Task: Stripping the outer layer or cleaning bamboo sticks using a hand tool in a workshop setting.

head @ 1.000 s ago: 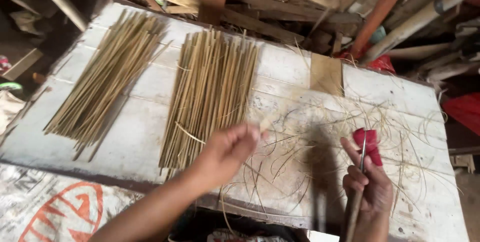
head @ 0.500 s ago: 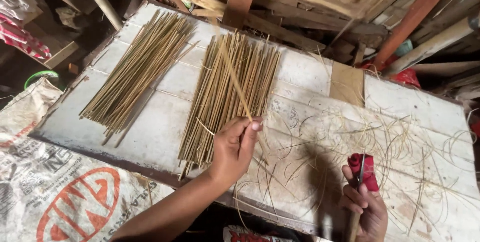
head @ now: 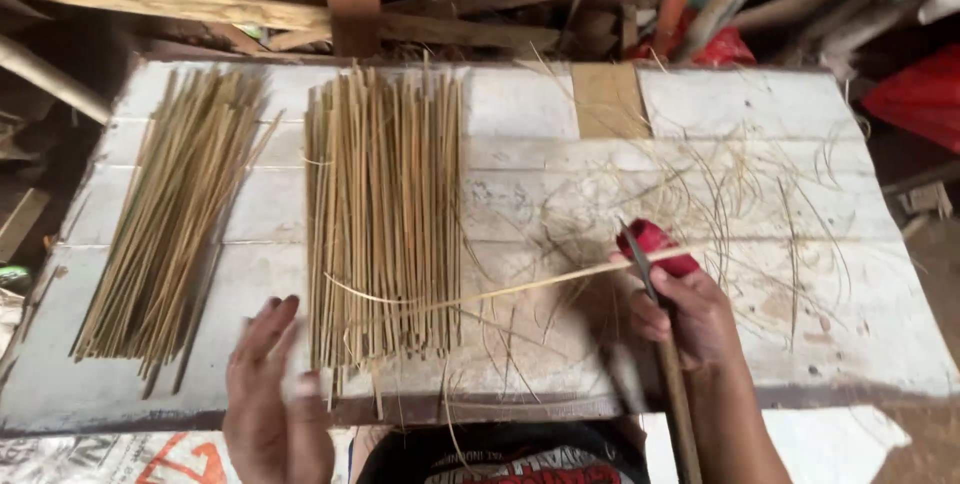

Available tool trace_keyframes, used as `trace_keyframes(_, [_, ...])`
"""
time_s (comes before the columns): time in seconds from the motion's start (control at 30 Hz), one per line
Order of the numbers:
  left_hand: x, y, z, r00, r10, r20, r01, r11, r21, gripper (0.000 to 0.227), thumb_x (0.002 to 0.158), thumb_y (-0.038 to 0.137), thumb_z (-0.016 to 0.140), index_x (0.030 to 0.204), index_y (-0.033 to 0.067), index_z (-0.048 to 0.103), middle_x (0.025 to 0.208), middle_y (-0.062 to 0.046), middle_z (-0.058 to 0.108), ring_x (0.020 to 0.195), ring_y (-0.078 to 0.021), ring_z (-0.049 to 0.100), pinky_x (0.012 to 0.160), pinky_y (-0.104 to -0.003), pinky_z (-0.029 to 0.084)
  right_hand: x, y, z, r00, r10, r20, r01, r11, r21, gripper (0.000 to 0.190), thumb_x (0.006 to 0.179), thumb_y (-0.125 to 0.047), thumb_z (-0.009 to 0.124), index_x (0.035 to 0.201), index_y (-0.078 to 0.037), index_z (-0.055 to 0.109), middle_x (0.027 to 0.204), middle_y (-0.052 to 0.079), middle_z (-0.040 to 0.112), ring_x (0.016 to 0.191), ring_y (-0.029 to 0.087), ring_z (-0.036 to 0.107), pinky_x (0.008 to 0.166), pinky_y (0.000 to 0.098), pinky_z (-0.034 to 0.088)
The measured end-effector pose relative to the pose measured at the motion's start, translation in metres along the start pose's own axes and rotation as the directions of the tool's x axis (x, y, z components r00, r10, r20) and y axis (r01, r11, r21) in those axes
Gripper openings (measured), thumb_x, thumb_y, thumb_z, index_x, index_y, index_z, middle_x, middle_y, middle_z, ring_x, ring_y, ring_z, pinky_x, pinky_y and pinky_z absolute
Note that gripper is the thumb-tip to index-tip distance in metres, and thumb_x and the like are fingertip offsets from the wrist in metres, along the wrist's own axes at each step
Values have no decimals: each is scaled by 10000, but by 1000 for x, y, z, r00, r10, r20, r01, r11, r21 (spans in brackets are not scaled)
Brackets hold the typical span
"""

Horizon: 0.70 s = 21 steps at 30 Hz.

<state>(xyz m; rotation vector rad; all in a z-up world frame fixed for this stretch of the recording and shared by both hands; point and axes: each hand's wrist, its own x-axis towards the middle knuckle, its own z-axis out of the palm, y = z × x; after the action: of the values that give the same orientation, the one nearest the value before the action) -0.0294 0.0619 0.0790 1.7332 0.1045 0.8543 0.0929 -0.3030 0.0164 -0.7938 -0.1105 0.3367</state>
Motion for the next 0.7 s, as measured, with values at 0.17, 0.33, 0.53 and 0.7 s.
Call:
trace_keyframes(0.17, [3, -8, 44, 721, 88, 688, -386, 875, 292, 269, 867, 75, 685, 1135, 49, 690, 1007, -155, 688, 528, -118, 652, 354, -172, 581, 9, 9, 46, 988, 40, 149, -36, 999, -30, 346, 1000, -23, 624, 1332, 57, 568, 1231, 260, 693, 495, 77, 526, 388, 195, 413])
trace_keyframes(0.33, [-28, -27, 83, 775, 86, 626, -252, 950, 182, 116, 913, -14, 613, 974, -52, 704, 845, -137, 662, 477, -114, 612, 315, -138, 515, 0, 42, 94, 939, 337, -63, -338, 879, -335, 495, 958, -121, 637, 1436, -36, 544, 611, 108, 666, 426, 178, 600, 351, 255, 490])
trace_keyframes(0.53, [-40, -41, 61, 747, -14, 665, -44, 997, 70, 112, 898, 16, 624, 946, -17, 719, 756, -64, 619, 614, -133, 585, 473, -199, 490, 34, -31, -15, 969, 33, -247, -147, 877, -458, 294, 938, -137, 673, 1207, -19, 683, 667, 127, 692, 395, 147, 598, 339, 257, 507])
trace_keyframes(0.7, [-35, -49, 69, 800, -15, 600, -99, 983, 157, 88, 868, -14, 638, 906, -16, 717, 732, -64, 625, 588, -144, 597, 451, -212, 526, 28, 4, 52, 960, -88, -267, -65, 855, -515, 786, 744, 15, 478, 1519, -115, 490, 1260, 76, 647, 446, 59, 487, 331, 187, 373])
